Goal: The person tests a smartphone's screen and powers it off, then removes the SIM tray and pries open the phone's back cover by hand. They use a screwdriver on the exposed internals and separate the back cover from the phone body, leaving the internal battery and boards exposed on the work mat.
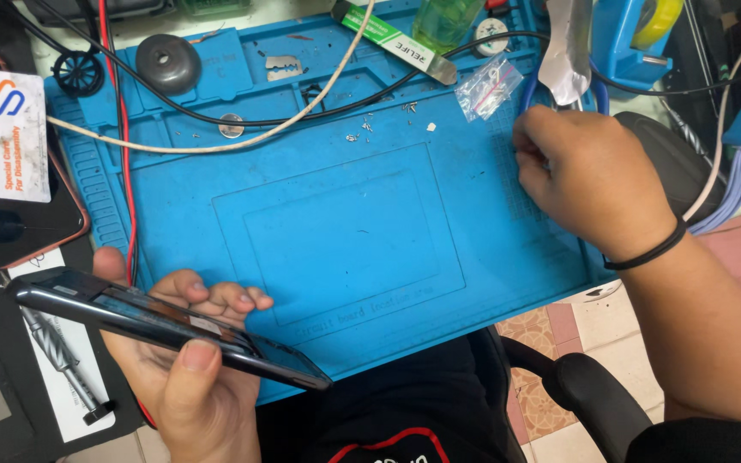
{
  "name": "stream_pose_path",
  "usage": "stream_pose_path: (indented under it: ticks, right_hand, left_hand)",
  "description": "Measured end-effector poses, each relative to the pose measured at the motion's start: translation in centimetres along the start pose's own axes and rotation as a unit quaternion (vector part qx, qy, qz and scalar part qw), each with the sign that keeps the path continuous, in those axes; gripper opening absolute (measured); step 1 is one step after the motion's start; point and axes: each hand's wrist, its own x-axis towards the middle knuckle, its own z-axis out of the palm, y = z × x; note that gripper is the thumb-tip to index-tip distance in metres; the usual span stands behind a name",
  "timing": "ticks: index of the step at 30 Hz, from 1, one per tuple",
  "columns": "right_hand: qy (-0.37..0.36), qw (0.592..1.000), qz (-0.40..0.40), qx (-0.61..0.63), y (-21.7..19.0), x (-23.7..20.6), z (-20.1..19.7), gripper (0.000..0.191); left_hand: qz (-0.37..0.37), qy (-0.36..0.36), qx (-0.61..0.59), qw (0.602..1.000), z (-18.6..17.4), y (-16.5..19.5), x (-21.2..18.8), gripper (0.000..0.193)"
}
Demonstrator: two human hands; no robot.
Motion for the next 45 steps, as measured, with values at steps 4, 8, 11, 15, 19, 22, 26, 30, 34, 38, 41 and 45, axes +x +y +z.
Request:
stream_pose_path:
  ticks: [4, 8, 11, 15, 19, 22, 26, 30, 34, 38, 41, 45]
  right_hand:
    - [0.014, 0.997, 0.032, 0.076, -0.4, -0.7, -1.2, 0.019]
    - [0.006, 0.996, 0.06, 0.071, -0.8, -0.5, -1.8, 0.021]
    - [0.007, 0.997, 0.048, 0.057, -1.2, -0.1, -2.3, 0.021]
    - [0.024, 0.996, 0.028, 0.078, -2.7, 0.5, -3.2, 0.018]
    - [0.053, 0.997, 0.003, 0.056, -5.3, 1.5, -4.3, 0.016]
    - [0.073, 0.993, -0.027, 0.091, -7.8, 3.0, -4.6, 0.022]
    - [0.111, 0.98, -0.074, 0.146, -11.5, 6.6, -4.0, 0.029]
    - [0.131, 0.978, -0.08, 0.137, -14.9, 11.4, -3.1, 0.034]
    - [0.072, 0.98, -0.101, 0.157, -18.4, 12.6, -3.2, 0.022]
    - [-0.041, 0.951, -0.158, 0.261, -21.5, 9.2, -3.5, 0.017]
    - [-0.114, 0.926, -0.143, 0.331, -22.8, 6.0, -3.5, 0.019]
    - [-0.153, 0.88, -0.191, 0.406, -22.8, 3.1, -3.4, 0.025]
  left_hand:
    - [-0.001, -0.005, 0.001, 1.0, 0.4, 0.2, -0.3, 0.104]
    - [-0.002, -0.012, -0.009, 1.0, 0.8, 0.8, -0.2, 0.103]
    - [-0.01, -0.011, 0.0, 1.0, 1.1, 1.7, -0.3, 0.106]
    - [-0.015, -0.003, 0.008, 1.0, 1.2, 2.6, -0.1, 0.106]
    - [-0.009, -0.013, -0.006, 1.0, 1.0, 3.2, 0.3, 0.105]
    - [-0.009, -0.016, -0.015, 1.0, 0.7, 3.5, 0.6, 0.105]
    - [-0.01, -0.013, -0.016, 1.0, 0.3, 4.0, 0.8, 0.106]
    - [-0.013, -0.008, -0.015, 1.0, -0.2, 5.0, 1.1, 0.107]
    - [-0.012, -0.003, -0.021, 1.0, -1.2, 6.0, 1.8, 0.108]
    - [-0.014, 0.005, -0.031, 0.999, -2.8, 6.3, 2.1, 0.104]
    - [0.001, 0.01, -0.024, 1.0, -3.4, 5.9, 2.4, 0.082]
    - [0.035, 0.032, 0.002, 0.999, -2.6, 4.7, 3.4, 0.083]
